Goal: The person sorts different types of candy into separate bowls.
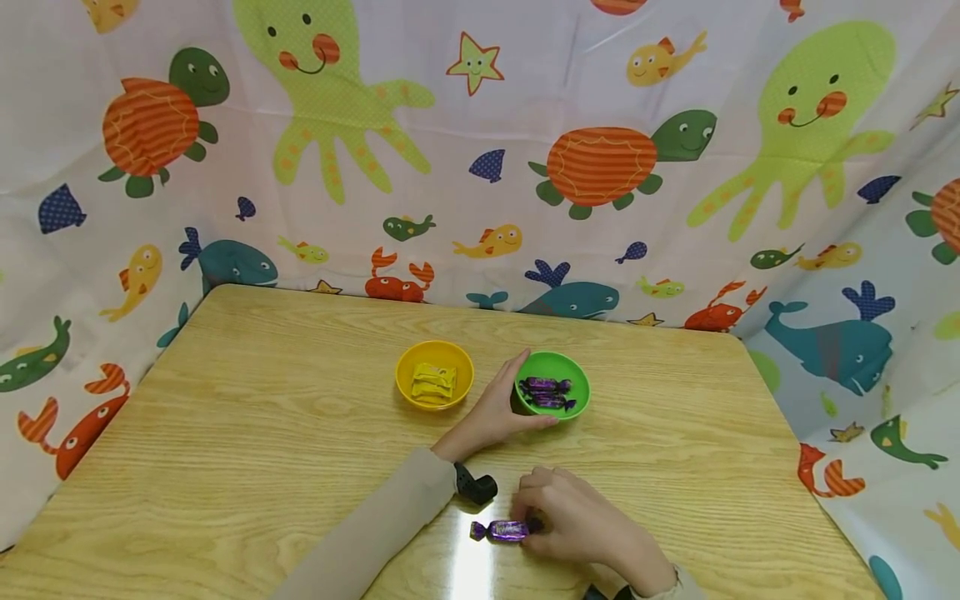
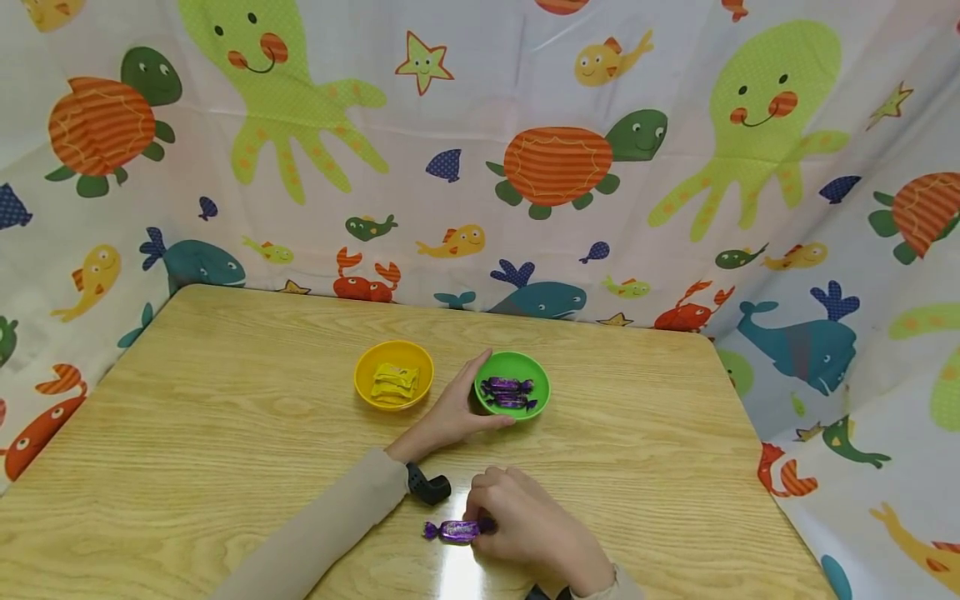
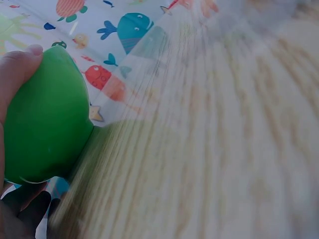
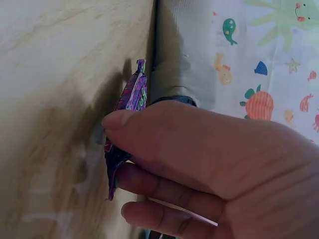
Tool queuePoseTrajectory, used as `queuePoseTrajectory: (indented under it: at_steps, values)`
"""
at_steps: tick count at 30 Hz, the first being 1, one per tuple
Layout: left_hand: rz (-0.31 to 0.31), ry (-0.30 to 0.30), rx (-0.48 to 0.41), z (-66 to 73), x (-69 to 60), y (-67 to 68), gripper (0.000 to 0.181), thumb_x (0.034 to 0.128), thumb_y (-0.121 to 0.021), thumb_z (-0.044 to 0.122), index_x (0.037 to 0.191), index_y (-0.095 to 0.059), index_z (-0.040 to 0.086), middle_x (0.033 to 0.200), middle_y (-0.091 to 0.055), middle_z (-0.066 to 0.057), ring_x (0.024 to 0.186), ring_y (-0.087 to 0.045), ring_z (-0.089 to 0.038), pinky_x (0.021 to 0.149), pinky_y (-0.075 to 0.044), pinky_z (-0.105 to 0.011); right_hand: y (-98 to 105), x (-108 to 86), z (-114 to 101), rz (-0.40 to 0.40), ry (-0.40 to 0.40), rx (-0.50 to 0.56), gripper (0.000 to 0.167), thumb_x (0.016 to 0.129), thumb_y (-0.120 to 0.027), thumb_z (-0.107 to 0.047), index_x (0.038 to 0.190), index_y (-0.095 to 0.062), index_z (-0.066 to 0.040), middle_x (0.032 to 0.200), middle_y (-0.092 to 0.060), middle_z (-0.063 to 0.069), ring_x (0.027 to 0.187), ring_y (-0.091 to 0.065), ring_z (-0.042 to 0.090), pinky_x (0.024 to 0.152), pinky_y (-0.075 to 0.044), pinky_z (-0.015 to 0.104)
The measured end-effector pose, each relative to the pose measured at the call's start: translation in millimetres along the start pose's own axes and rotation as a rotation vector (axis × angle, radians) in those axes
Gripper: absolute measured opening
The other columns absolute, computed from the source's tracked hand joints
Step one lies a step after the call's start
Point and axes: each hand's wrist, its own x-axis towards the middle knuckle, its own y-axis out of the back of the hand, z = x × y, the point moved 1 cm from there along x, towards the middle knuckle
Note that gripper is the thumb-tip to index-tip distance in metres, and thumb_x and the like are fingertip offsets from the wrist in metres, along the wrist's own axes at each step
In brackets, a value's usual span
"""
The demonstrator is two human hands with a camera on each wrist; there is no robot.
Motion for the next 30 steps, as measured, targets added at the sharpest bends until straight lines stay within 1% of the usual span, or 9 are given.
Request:
queuePoseTrajectory:
  at_steps: [6, 9, 14, 19, 22, 26, 28, 30]
  values:
    - [-0.007, 0.007, -0.012, 1.0, 0.1, 0.2, 0.112, 0.077, -0.084, 0.047, 0.16, -0.015, 0.018, 0.162, -0.023, -0.003, 0.144, -0.03, -0.025, 0.115, -0.028, -0.053, 7.5, -2.1, -2.1, 0.022, 0.03, -0.009, 0.021, 0.066, -0.083, -0.016, 0.081, -0.07, -0.022, 0.082, -0.058, -0.017, 0.078, -0.049, -0.001, 0.07, -0.042, 0.017]
    - [-0.01, 0.005, -0.019, 1.8, 0.6, 1.1, 0.112, 0.0774, -0.084, 0.045, 0.16, -0.015, 0.018, 0.161, -0.024, -0.003, 0.143, -0.032, -0.024, 0.115, -0.029, -0.052, 14.3, -2.8, -1.6, 0.035, 0.045, 0.012, 0.021, 0.067, -0.082, -0.013, 0.081, -0.07, -0.021, 0.082, -0.058, -0.016, 0.076, -0.05, 0.0, 0.068, -0.043, 0.017]
    - [-0.014, -0.006, -0.023, 1.7, 1.2, 1.2, 0.11, 0.0784, -0.084, 0.044, 0.16, -0.015, 0.017, 0.161, -0.024, -0.004, 0.142, -0.033, -0.025, 0.115, -0.029, -0.051, 33.1, -2.5, 2.1, 0.055, 0.044, 0.079, 0.021, 0.069, -0.083, -0.007, 0.082, -0.069, -0.018, 0.082, -0.059, -0.013, 0.071, -0.052, 0.004, 0.066, -0.044, 0.017]
    - [-0.017, -0.016, -0.033, 2.8, 0.7, 2.1, 0.111, 0.0786, -0.084, 0.042, 0.16, -0.015, 0.016, 0.161, -0.024, -0.005, 0.142, -0.033, -0.026, 0.115, -0.029, -0.052, 52.2, 0.7, 6.2, 0.084, 0.032, 0.088, 0.021, 0.073, -0.084, -0.006, 0.084, -0.068, -0.016, 0.084, -0.059, -0.011, 0.072, -0.054, 0.007, 0.066, -0.047, 0.019]
    - [-0.024, -0.026, -0.045, 2.9, 0.8, 2.8, 0.11, 0.0793, -0.084, 0.039, 0.16, -0.014, 0.013, 0.16, -0.025, -0.006, 0.14, -0.035, -0.026, 0.115, -0.028, -0.052, 62.4, 4.0, 9.6, 0.105, 0.045, 0.093, 0.022, 0.074, -0.083, -0.005, 0.086, -0.068, -0.015, 0.085, -0.058, -0.01, 0.074, -0.053, 0.007, 0.067, -0.048, 0.021]
    - [-0.038, -0.027, -0.054, 2.0, 1.7, 4.0, 0.109, 0.0804, -0.084, 0.036, 0.16, -0.013, 0.014, 0.16, -0.025, -0.006, 0.139, -0.036, -0.027, 0.114, -0.03, -0.052, 75.4, 9.2, 17.2, 0.154, 0.069, 0.102, 0.023, 0.075, -0.082, -0.002, 0.088, -0.068, -0.014, 0.087, -0.06, -0.008, 0.075, -0.053, 0.008, 0.066, -0.05, 0.024]
    - [-0.047, -0.025, -0.054, 1.3, 2.2, 4.5, 0.109, 0.0812, -0.083, 0.035, 0.16, -0.012, 0.015, 0.161, -0.024, -0.006, 0.139, -0.036, -0.027, 0.114, -0.03, -0.051, 82.1, 11.5, 22.9, 0.177, 0.049, 0.093, 0.025, 0.075, -0.082, -0.002, 0.09, -0.067, -0.015, 0.088, -0.061, -0.008, 0.076, -0.054, 0.009, 0.066, -0.05, 0.025]
    - [-0.05, -0.041, -0.06, 0.5, 2.6, 5.0, 0.11, 0.0801, -0.085, 0.029, 0.16, -0.012, 0.014, 0.16, -0.025, -0.008, 0.139, -0.036, -0.027, 0.114, -0.03, -0.05, 88.5, 13.9, 30.1, 0.195, 0.008, 0.069, 0.026, 0.074, -0.083, -0.002, 0.09, -0.067, -0.015, 0.089, -0.061, -0.008, 0.078, -0.055, 0.011, 0.067, -0.051, 0.026]
